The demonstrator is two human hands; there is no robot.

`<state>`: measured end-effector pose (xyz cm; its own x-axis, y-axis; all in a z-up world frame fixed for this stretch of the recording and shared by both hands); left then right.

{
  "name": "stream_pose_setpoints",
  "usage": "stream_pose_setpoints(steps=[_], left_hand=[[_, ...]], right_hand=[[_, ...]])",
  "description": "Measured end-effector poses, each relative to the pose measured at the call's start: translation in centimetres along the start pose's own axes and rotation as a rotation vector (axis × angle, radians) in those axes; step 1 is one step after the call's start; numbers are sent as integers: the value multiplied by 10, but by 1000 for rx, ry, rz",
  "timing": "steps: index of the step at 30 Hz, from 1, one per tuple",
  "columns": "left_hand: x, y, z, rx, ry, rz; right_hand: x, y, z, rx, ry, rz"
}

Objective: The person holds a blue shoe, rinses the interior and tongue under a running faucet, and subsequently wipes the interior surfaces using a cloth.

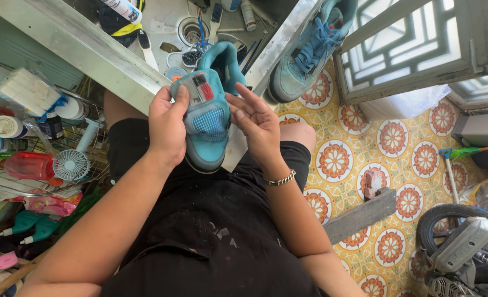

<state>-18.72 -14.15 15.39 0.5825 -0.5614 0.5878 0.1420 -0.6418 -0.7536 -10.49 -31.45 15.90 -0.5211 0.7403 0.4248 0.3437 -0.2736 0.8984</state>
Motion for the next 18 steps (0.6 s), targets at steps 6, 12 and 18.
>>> stream_pose_setpoints(steps=[6,12,18], left_hand=[[-3,8,5,-77,-98,-45],[-6,11,7,-84,-136,-103],[-8,14,7,-92,-125,-123]], right_hand=[[-3,-5,-1,-20,22,165],[-8,-2,-5,-80,38,-260],[4,16,-15,-286,13,-749]])
Point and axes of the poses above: each hand's wrist, its own z-axis towards the middle knuckle, its own x-axis out of the palm, y = z × x, the point moved 3 cm from there along z, towards the middle knuckle, and after that the axes turned 3 degrees about -y, right-handed, at the moved point
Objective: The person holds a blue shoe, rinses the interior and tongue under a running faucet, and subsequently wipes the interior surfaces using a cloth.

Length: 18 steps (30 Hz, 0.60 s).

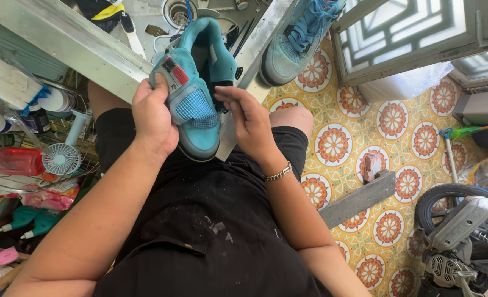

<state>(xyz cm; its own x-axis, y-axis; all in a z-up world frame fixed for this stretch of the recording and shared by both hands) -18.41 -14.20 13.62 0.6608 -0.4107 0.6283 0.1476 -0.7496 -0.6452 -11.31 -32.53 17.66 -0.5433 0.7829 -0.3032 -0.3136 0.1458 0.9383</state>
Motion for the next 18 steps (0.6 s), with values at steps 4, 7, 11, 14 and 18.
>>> stream_pose_setpoints(steps=[4,7,11,14,18], left_hand=[[-5,3,0,-4,19,-7],[-7,3,1,-8,31,-5],[-7,3,-2,-23,29,-1],[-6,3,-1,-9,27,5],[-4,3,-2,-4,43,-2]], right_hand=[[-1,10,-2,-118,5,-99],[-2,12,-1,-198,38,-148],[-4,10,1,-205,101,-153],[-7,5,2,-214,145,-120],[-8,-9,1,-215,141,-69]])
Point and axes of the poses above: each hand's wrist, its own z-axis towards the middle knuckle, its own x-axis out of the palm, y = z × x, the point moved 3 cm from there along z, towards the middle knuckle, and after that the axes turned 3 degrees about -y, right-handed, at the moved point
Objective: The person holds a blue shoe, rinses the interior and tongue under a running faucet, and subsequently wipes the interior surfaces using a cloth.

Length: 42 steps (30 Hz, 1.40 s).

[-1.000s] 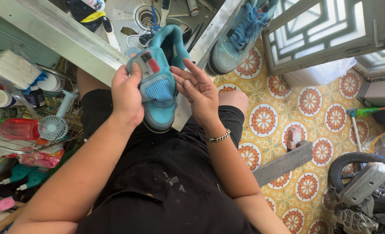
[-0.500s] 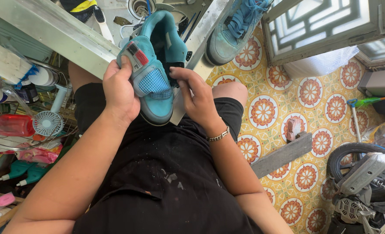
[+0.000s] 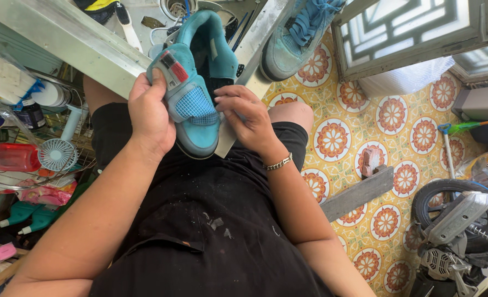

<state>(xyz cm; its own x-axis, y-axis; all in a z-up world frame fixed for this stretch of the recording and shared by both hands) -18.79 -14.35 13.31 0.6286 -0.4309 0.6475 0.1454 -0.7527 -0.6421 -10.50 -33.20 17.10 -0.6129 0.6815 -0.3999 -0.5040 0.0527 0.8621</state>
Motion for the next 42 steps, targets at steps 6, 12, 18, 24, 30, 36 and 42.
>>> stream_pose_setpoints(steps=[6,12,18,24,30,36,42], left_hand=[[9,-10,-7,-3,33,18],[28,-23,-27,-29,207,143],[34,-28,-34,-15,415,237],[40,-27,-40,38,485,323],[50,-29,-31,186,338,427],[63,-46,-34,429,209,805],[76,-52,-48,605,271,1042]], right_hand=[[6,-17,-13,52,-55,205],[6,-9,-8,289,-80,384],[12,-12,1,395,-48,354],[23,-24,-1,476,-205,672],[23,-15,-1,445,-194,655],[17,37,23,222,-258,378],[11,40,32,283,-334,530]])
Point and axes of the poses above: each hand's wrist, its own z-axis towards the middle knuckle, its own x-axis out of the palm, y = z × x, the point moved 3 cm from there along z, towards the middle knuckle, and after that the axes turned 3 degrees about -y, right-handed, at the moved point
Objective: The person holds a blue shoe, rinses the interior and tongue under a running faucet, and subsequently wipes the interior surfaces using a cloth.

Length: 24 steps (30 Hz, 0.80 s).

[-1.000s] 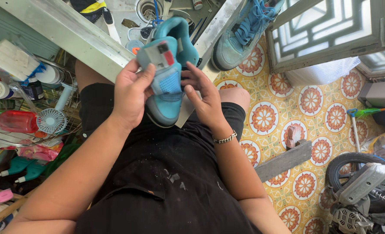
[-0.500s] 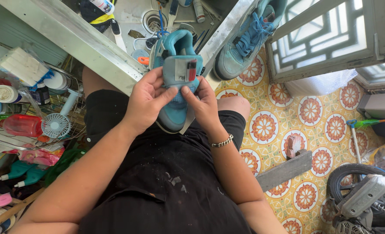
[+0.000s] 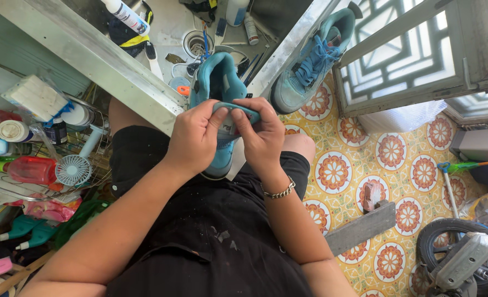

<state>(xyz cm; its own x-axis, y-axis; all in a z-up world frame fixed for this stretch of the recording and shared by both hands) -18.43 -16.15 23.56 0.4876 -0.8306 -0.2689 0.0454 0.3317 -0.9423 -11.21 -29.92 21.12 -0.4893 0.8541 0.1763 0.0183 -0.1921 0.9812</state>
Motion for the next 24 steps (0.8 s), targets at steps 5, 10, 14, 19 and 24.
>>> stream_pose_setpoints(steps=[5,10,14,19,24], left_hand=[[-5,-6,4,-30,67,-47],[1,-3,12,68,-25,45],[3,-1,16,113,-35,62],[3,-4,21,220,101,107],[-2,-9,20,176,207,70]], right_hand=[[-2,3,4,-129,-28,-143],[-2,-3,6,-178,-53,-174],[-5,-2,6,-206,-50,-230],[-3,-1,0,-213,-58,-187],[-6,3,-2,-275,-64,-298]])
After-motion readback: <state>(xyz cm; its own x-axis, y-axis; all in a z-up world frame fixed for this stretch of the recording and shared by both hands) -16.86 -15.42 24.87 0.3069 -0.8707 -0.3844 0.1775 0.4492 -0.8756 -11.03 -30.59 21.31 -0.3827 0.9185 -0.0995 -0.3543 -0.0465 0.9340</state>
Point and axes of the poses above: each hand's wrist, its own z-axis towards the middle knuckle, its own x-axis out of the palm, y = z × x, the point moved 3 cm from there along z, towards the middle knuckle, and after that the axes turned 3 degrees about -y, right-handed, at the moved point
